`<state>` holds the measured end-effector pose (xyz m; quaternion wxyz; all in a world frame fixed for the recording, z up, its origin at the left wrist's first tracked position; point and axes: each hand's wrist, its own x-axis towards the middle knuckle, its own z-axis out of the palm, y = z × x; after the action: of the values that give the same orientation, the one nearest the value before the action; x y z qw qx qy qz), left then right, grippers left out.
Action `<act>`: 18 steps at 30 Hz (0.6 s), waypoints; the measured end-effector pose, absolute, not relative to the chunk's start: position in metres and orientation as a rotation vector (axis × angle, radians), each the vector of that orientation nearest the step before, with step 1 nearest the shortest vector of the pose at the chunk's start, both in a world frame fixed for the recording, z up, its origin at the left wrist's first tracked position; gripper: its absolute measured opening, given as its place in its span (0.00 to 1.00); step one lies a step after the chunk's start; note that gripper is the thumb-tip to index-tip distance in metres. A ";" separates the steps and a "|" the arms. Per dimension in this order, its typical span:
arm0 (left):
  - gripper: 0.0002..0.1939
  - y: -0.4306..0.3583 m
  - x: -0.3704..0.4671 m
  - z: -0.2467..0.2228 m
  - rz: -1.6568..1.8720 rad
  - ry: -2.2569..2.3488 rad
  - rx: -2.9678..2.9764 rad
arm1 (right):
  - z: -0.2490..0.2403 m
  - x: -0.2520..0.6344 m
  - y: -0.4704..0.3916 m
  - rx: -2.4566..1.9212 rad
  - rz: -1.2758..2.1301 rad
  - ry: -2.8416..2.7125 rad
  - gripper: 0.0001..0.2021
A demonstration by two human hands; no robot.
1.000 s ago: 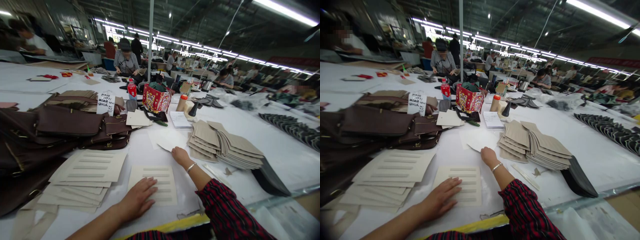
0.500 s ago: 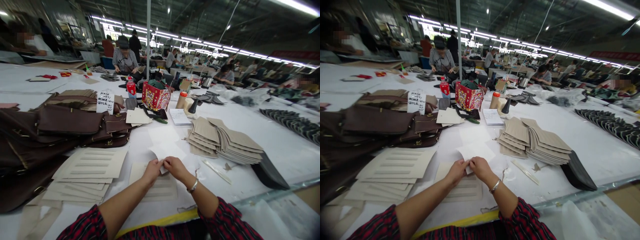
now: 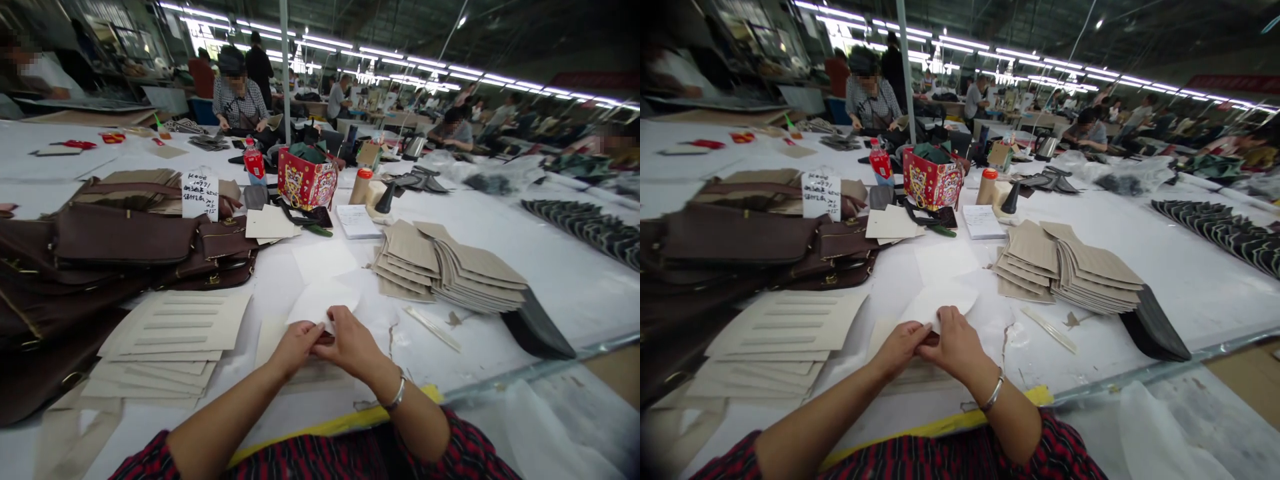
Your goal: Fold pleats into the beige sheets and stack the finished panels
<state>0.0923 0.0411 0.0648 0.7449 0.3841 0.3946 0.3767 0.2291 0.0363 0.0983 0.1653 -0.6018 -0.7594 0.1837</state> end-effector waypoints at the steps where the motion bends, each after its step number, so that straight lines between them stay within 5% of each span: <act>1: 0.13 0.039 0.091 0.071 0.812 0.840 0.945 | 0.103 0.230 0.035 -1.727 0.557 -2.167 0.21; 6: 0.17 0.028 0.075 0.078 1.016 1.061 1.263 | 0.131 0.245 0.048 -1.663 0.646 -2.304 0.04; 10: 0.28 0.021 0.056 0.061 1.173 1.316 1.077 | 0.156 0.259 0.057 -1.508 0.818 -2.169 0.09; 14: 0.37 0.030 0.050 0.095 1.350 1.299 1.577 | 0.186 0.263 0.057 -1.402 0.997 -2.212 0.08; 16: 0.35 0.044 0.053 0.133 1.276 1.173 1.842 | 0.206 0.264 0.057 -1.386 0.986 -2.308 0.07; 18: 0.22 0.061 0.057 0.170 0.977 1.071 1.882 | 0.226 0.268 0.059 -1.290 1.050 -2.268 0.09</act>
<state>0.0568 0.0615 0.1703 0.3738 0.7349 0.4181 0.3813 0.2680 0.0590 0.2258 0.1638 -0.4524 -0.7956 0.3682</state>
